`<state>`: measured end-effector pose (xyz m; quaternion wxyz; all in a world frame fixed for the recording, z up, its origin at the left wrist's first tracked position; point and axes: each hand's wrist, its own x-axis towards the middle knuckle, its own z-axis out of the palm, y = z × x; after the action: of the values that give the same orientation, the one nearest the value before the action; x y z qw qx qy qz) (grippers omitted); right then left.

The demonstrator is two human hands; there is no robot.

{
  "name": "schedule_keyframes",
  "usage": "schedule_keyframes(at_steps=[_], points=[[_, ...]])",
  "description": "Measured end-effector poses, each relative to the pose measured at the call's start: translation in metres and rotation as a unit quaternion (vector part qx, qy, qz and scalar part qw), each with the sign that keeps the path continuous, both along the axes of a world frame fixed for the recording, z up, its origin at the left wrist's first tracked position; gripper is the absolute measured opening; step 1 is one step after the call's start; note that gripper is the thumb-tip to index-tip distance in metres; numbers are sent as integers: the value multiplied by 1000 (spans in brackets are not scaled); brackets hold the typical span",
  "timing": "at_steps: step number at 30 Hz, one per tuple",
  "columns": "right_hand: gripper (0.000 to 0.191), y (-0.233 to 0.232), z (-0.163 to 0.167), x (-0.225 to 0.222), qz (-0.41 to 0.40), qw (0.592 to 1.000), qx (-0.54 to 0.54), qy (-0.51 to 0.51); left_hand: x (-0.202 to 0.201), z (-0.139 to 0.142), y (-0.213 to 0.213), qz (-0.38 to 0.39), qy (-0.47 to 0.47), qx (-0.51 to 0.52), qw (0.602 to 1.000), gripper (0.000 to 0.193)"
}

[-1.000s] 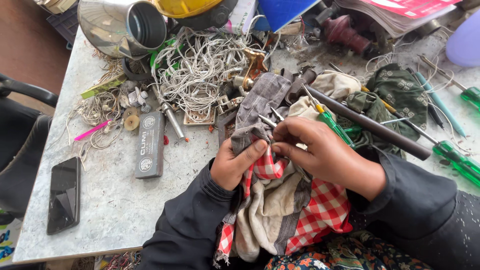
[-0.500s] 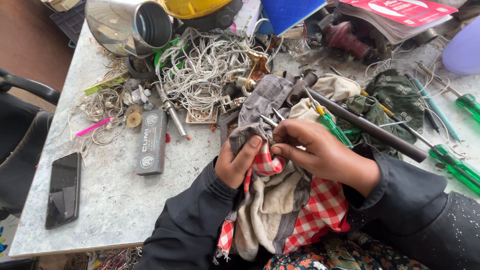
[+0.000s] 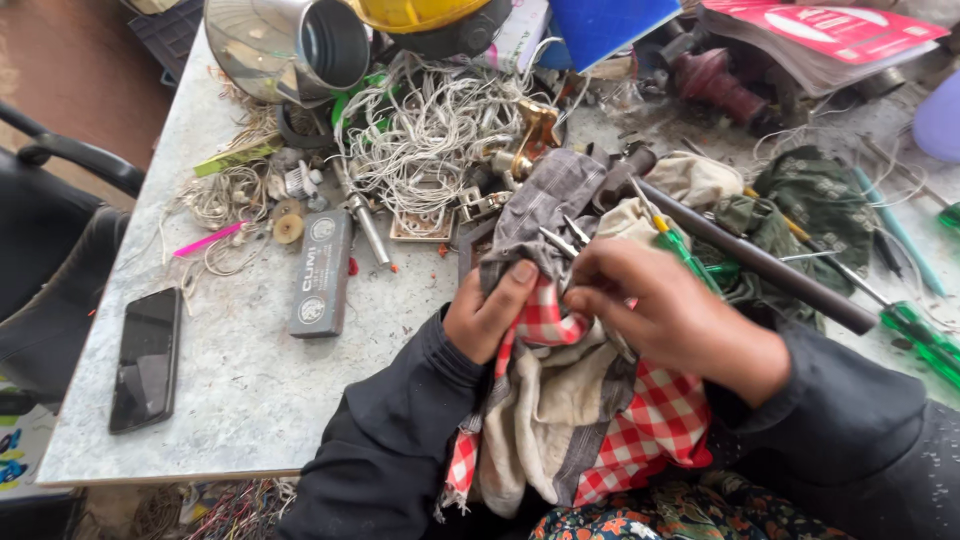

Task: The person disassembles a small electrical component, likely a starter solenoid, using a hammer, screwdriver, and pliers. They remove metal plates and copper coils, then reassemble the unit on a cluttered workbench.

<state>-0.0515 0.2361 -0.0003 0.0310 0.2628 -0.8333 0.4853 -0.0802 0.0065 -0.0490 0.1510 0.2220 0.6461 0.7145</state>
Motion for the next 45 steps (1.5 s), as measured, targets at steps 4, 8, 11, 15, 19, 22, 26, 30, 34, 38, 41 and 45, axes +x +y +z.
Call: schedule_keyframes(at_steps=[4, 8, 11, 15, 19, 22, 26, 30, 34, 38, 41, 45], points=[[16, -1, 5, -2, 9, 994, -72, -87, -1, -4, -1, -11, 19, -6, 1000, 36], [17, -2, 6, 6, 10, 999, -32, -8, -2, -7, -9, -16, -22, -15, 1000, 38], [18, -3, 8, 6, -29, 999, -9, -43, -2, -8, -8, 2, -34, -62, 997, 37], [20, -2, 8, 5, -15, 999, -14, 29, -6, -9, -8, -14, -25, 21, 999, 33], [20, 0, 7, 2, -4, 995, 20, 98, -8, -17, -16, -23, -15, -5, 1000, 35], [19, -2, 6, 1, -31, 999, -14, 19, -6, -29, -13, -25, 16, -55, 998, 34], [19, 3, 5, 4, -48, 999, -7, 17, -25, -28, -23, 73, 220, -54, 971, 48], [10, 39, 3, -6, -108, 988, -75, 85, -37, -16, -47, 124, -72, 73, 987, 61], [18, 84, -3, -35, -287, 937, 31, 195, -26, -10, -38, 35, -7, 71, 997, 77], [40, 91, 8, -38, -341, 872, 186, 298, -19, 4, -29, -10, -32, 150, 988, 63], [40, 56, 19, -26, -262, 889, 141, 347, -20, 12, -24, -34, -12, 158, 987, 57], [32, -9, 6, -4, -13, 971, 26, 235, -23, 9, -14, -62, -10, 190, 980, 57]])
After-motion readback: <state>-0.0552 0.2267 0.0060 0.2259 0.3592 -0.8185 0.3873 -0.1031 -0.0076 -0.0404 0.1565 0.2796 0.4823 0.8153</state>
